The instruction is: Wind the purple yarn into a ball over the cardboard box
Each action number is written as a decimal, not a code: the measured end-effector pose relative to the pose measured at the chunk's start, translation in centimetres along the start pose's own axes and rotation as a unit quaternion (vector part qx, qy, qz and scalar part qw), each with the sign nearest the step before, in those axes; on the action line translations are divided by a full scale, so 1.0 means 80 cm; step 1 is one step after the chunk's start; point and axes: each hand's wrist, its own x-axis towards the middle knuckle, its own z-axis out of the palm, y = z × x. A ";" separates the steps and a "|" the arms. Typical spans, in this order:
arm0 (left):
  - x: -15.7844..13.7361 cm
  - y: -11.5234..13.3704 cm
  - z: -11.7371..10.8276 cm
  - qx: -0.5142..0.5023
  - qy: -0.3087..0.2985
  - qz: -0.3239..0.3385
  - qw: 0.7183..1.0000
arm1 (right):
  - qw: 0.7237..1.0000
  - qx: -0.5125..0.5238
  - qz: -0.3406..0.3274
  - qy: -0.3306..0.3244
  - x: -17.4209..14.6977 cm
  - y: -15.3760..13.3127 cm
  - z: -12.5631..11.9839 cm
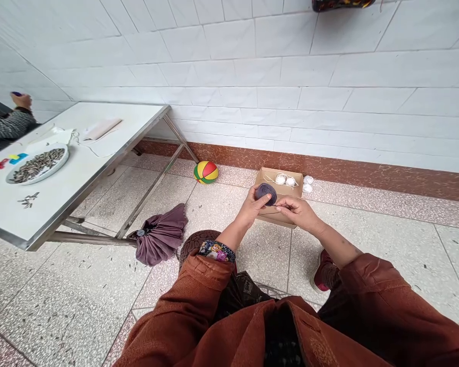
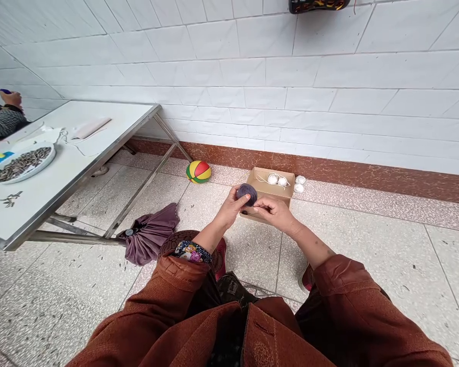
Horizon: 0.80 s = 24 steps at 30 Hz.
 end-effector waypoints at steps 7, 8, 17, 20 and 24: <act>-0.011 -0.017 0.011 0.060 -0.152 -0.058 0.985 | 0.994 -0.002 -0.002 0.107 0.011 0.002 -0.016; -0.012 -0.018 0.012 0.045 -0.174 -0.074 0.981 | 0.993 -0.005 0.002 0.121 0.012 0.005 -0.017; -0.019 -0.002 0.014 -0.115 -0.221 -0.101 0.963 | 0.988 0.024 0.100 0.119 0.014 0.032 -0.004; -0.020 0.004 0.014 -0.164 -0.198 -0.088 0.962 | 0.990 0.013 0.094 0.103 0.012 0.035 0.005; -0.019 0.009 0.011 -0.185 -0.137 -0.050 0.972 | 0.994 -0.046 0.067 0.076 0.006 0.035 0.009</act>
